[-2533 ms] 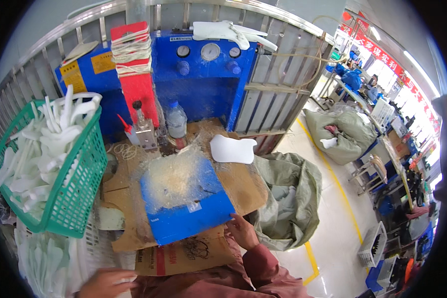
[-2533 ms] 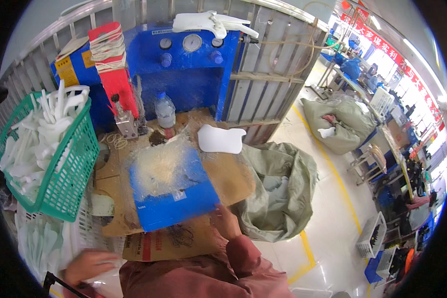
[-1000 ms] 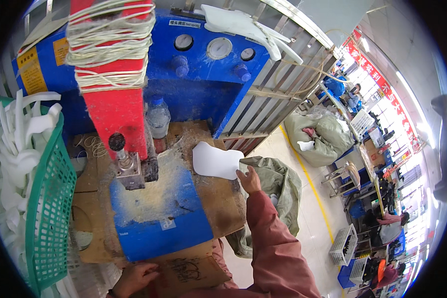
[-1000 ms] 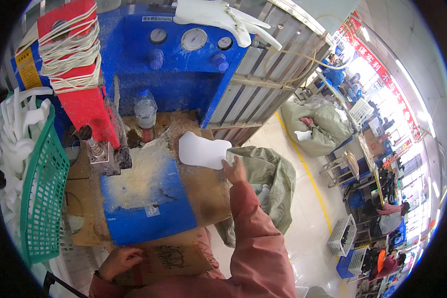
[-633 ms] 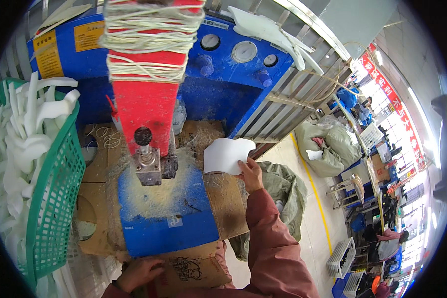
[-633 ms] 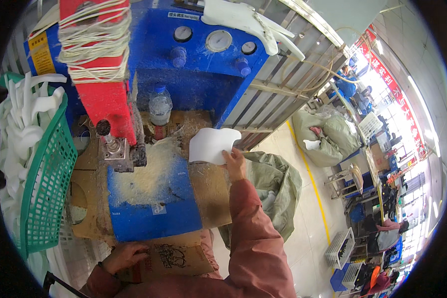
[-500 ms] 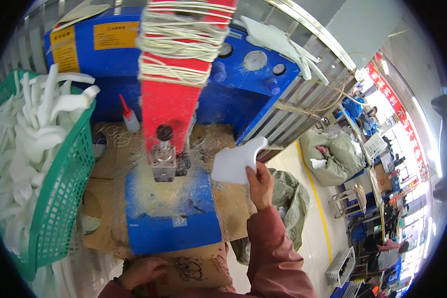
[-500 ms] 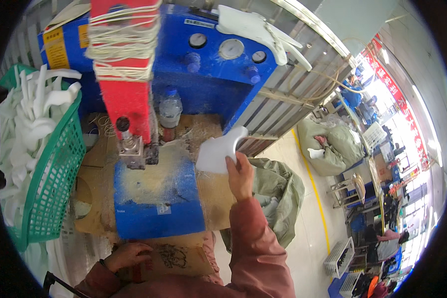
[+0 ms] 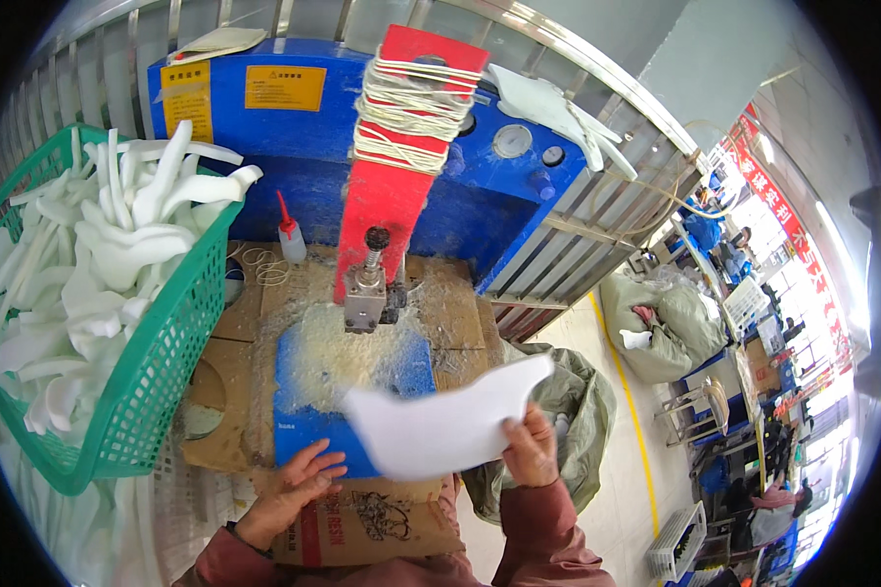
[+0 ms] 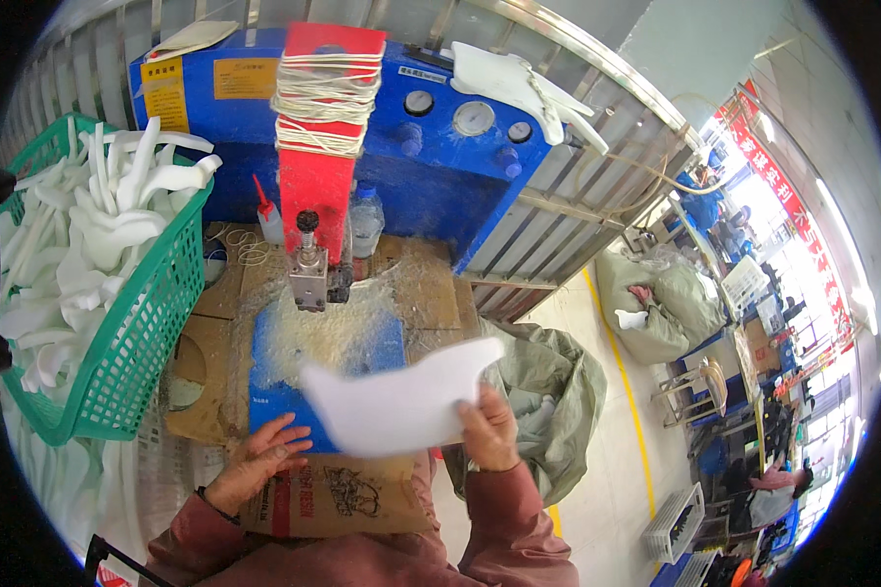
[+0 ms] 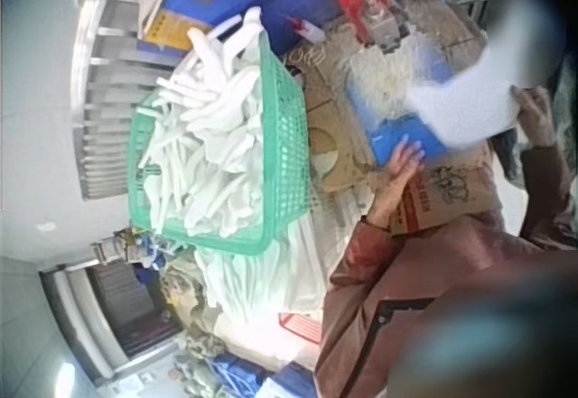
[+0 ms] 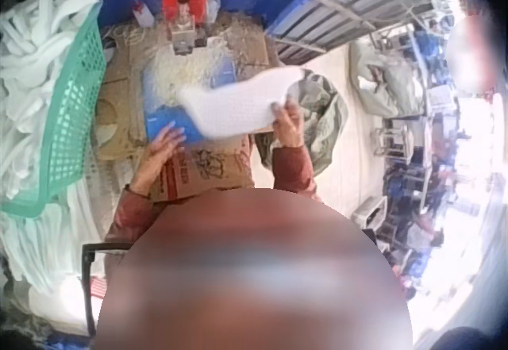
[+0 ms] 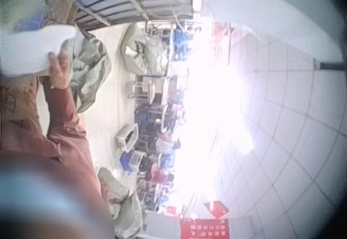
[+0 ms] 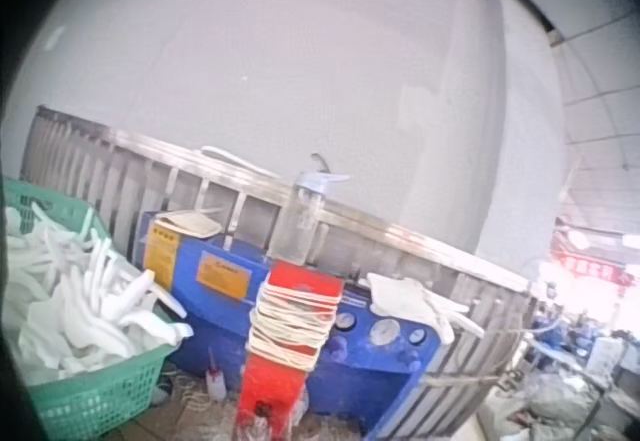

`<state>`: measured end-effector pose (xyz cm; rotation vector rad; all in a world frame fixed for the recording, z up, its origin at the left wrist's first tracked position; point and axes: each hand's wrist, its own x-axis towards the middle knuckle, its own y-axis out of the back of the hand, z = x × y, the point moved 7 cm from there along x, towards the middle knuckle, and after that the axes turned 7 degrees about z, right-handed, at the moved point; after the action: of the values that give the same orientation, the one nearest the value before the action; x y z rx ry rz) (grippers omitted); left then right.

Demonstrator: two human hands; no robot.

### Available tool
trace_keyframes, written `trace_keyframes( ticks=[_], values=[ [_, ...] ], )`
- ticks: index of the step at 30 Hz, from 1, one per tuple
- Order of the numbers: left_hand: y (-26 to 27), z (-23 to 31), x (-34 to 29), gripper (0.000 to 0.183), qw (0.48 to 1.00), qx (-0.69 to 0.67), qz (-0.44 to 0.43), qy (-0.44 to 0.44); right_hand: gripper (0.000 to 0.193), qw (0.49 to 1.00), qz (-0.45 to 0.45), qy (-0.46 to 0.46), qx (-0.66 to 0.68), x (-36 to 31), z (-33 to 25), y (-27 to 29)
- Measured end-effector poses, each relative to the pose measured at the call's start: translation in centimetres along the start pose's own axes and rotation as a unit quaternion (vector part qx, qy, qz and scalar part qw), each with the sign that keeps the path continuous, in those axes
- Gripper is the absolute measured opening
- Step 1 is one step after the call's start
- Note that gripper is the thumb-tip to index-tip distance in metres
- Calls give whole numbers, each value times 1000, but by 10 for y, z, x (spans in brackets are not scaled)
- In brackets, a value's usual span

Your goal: The person repeatedly picks white foam pieces from a green basket, places them under a press-like machine, and trims their edges. Trimmed pieces are set aside on the work surface. The person also retrieves additional foam pieces from a large sack and continues the trimming cycle.

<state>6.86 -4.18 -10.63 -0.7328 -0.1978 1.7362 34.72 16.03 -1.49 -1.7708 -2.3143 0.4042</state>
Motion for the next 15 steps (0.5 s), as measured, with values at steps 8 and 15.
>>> trace_keyframes(
  ticks=[8,15],
  values=[
    [-15,36,-25,61,994,-80,-28,-73,27,986,-91,-78,-115,-18,67,-42],
    [17,35,-22,41,957,-273,47,-90,34,990,-85,-76,-88,-8,65,-70]
  ],
)
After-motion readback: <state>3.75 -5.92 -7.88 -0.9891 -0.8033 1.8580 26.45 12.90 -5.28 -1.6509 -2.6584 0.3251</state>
